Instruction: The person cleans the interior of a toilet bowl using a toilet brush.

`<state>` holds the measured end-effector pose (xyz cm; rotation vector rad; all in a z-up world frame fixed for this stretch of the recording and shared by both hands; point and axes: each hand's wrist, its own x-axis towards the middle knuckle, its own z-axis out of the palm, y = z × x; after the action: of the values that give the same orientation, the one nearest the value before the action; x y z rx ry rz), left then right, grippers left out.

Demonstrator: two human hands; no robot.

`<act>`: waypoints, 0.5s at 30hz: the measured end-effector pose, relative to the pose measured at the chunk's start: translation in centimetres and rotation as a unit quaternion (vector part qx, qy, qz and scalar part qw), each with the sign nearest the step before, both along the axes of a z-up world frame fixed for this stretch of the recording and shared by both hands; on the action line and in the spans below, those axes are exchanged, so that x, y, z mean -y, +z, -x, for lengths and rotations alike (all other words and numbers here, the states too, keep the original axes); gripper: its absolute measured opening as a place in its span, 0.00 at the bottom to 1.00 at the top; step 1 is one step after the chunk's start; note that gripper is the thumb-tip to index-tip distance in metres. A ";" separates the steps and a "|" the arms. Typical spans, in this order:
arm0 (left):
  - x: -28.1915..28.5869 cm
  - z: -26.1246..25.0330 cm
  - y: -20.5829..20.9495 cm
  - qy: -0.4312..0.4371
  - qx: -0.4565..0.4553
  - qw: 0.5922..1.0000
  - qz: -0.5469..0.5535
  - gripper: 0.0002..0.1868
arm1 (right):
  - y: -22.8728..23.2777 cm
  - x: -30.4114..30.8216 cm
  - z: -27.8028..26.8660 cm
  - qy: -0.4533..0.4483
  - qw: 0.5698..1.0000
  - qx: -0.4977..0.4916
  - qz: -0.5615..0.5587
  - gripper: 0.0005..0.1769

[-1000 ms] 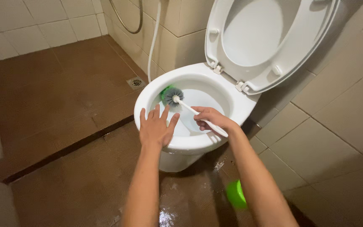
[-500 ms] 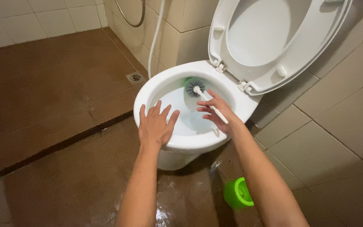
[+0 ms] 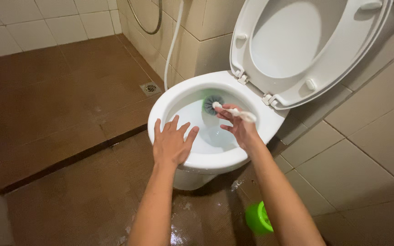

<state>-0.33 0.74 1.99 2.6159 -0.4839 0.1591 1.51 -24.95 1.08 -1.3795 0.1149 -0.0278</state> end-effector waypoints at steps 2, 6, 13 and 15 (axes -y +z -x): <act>0.1 0.0 0.0 0.003 -0.002 1.000 -0.006 0.36 | 0.2 -0.6 0.0 -0.024 0.999 -0.015 0.027 0.25; -0.1 0.2 0.0 0.002 0.004 1.000 0.003 0.36 | 0.1 -1.9 -0.4 -0.067 0.992 -0.067 0.084 0.25; 0.1 0.2 0.1 0.008 -0.011 1.000 0.000 0.35 | -0.5 -1.7 -0.7 -0.189 0.971 -0.012 0.143 0.43; 0.1 0.1 0.1 0.011 -0.022 1.000 -0.003 0.35 | -0.8 -1.7 -0.2 -0.212 0.968 0.000 0.133 0.41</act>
<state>-0.39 0.60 2.12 2.6257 -0.4415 0.1071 1.69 -23.26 0.25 -1.6011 0.4167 -0.4133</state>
